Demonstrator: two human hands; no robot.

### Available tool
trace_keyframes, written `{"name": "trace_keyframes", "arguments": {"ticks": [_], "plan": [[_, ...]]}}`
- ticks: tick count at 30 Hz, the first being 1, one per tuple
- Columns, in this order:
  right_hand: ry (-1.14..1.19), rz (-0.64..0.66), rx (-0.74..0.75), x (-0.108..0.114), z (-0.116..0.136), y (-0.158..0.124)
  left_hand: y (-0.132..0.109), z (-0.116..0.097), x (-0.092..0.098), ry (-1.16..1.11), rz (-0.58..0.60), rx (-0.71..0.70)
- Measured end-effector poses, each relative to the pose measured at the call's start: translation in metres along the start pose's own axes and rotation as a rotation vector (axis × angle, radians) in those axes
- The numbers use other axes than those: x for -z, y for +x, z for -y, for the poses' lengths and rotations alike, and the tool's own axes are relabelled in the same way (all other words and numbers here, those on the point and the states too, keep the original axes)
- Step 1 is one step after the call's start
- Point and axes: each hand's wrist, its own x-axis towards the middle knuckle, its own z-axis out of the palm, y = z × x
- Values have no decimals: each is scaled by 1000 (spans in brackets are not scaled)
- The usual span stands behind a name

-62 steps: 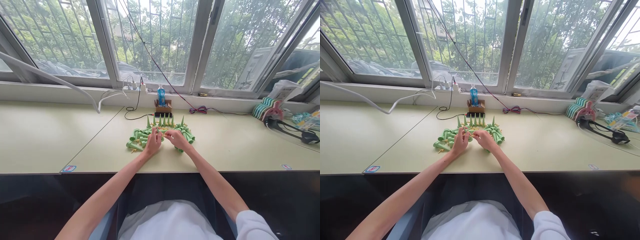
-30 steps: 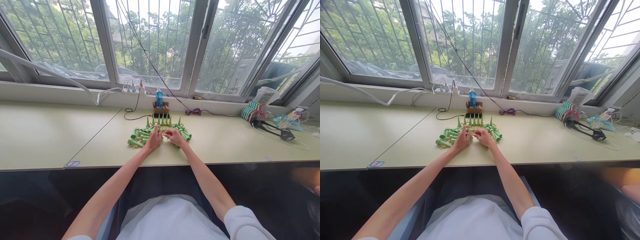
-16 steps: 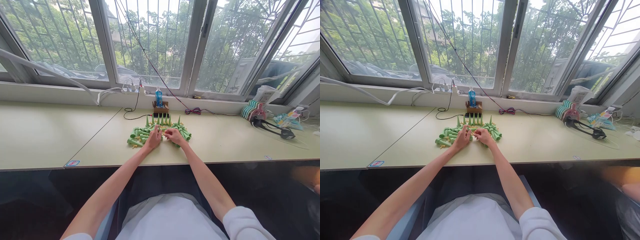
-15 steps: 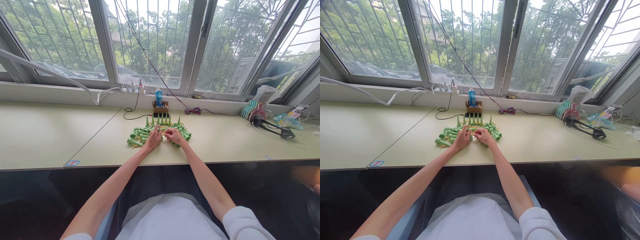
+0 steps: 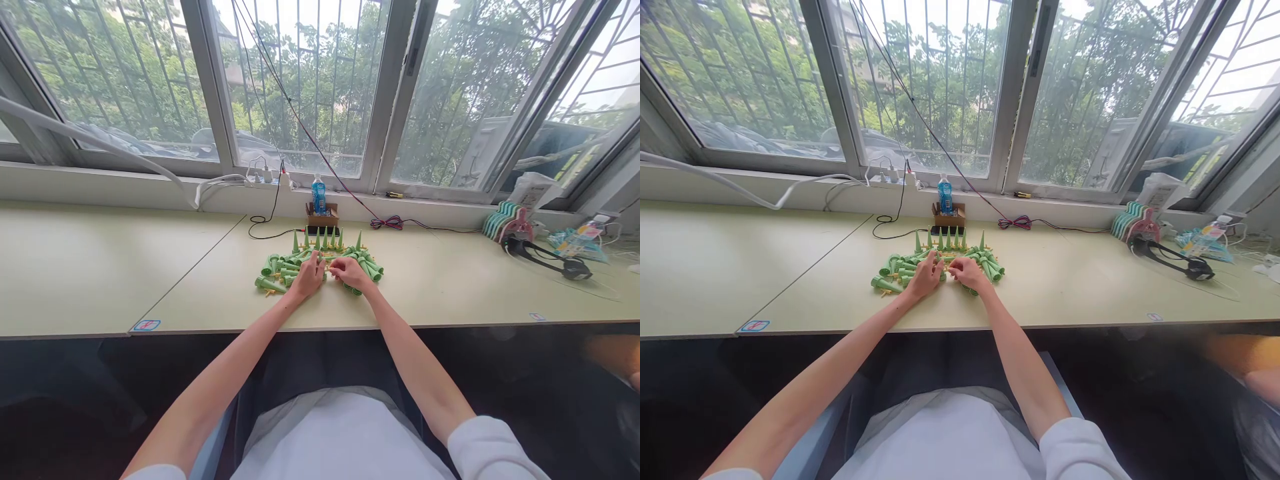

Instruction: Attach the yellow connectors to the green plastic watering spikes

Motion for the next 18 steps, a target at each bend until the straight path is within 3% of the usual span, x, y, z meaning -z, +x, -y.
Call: {"name": "trace_keyframes", "arguments": {"ticks": [18], "plan": [[-11, 30, -39, 0, -4, 1, 0, -2, 0, -17, -30, -27]]}}
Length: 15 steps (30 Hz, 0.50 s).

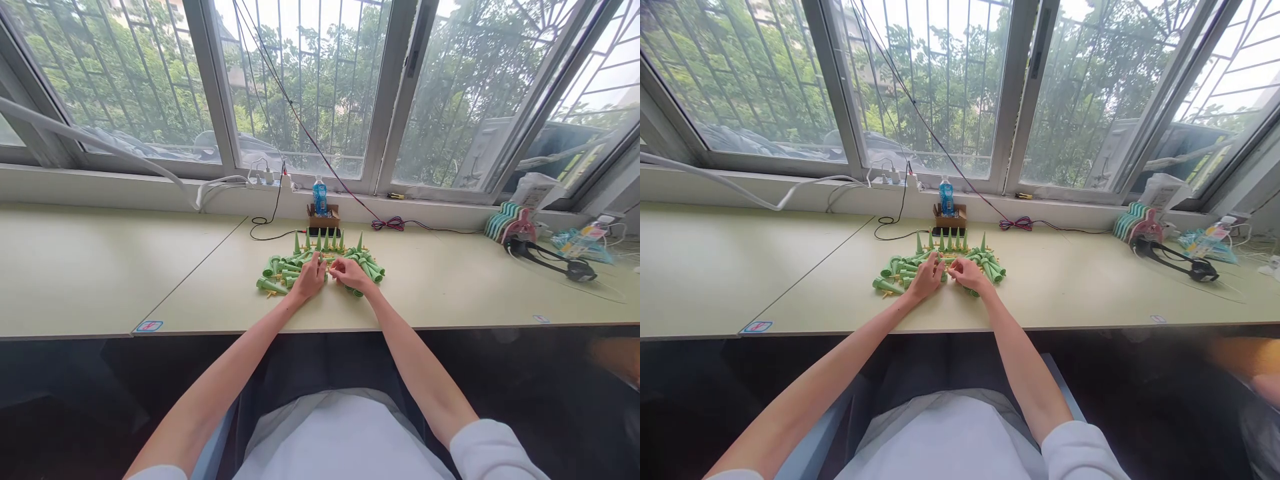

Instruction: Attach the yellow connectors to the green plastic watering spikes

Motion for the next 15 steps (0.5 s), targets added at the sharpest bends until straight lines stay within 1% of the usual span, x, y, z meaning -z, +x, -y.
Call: {"name": "trace_keyframes", "arguments": {"ticks": [10, 15], "plan": [[-18, 14, 21, 0, 1, -1, 1, 3, -1, 20, -10, 4], [-27, 21, 19, -1, -3, 1, 0, 3, -1, 26, -15, 18]]}}
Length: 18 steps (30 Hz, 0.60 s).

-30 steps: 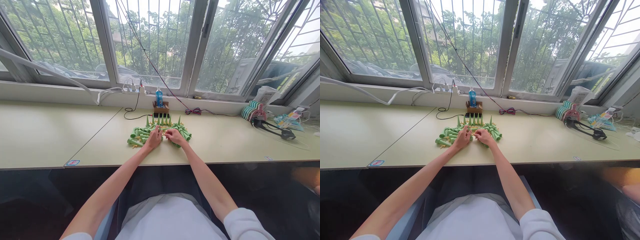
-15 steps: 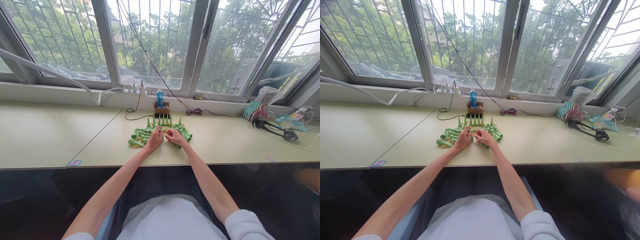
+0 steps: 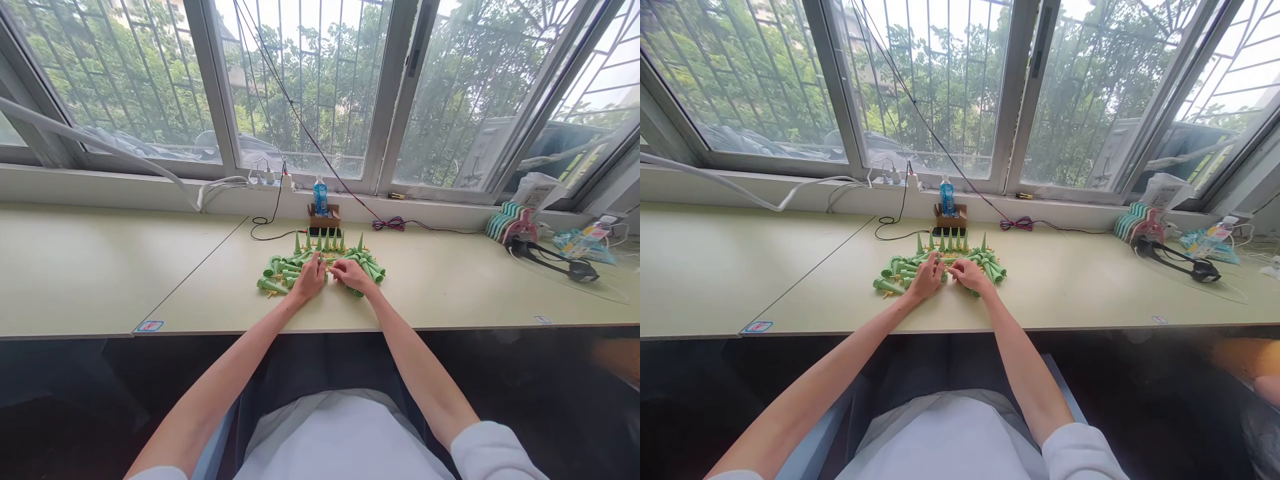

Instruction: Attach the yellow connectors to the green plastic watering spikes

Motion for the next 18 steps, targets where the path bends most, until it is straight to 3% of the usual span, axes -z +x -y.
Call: {"name": "trace_keyframes", "arguments": {"ticks": [18], "plan": [[57, 21, -26, 0, 0, 0, 1, -4, 2, 22, 18, 9]]}}
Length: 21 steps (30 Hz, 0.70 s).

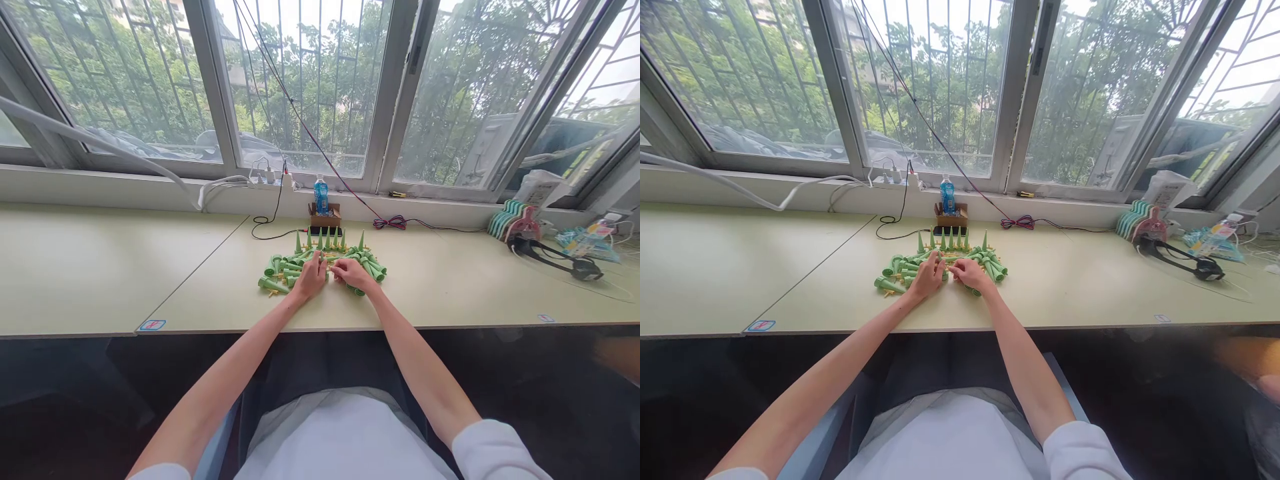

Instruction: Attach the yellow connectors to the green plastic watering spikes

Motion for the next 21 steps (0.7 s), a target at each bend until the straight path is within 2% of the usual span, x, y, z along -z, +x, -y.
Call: {"name": "trace_keyframes", "arguments": {"ticks": [9, 21], "plan": [[-6, -12, -32, 1, 5, -1, -1, 0, 0, 23, -9, 11], [14, 20, 13, -1, -5, 4, 0, 1, 0, 10, -8, 19]]}}
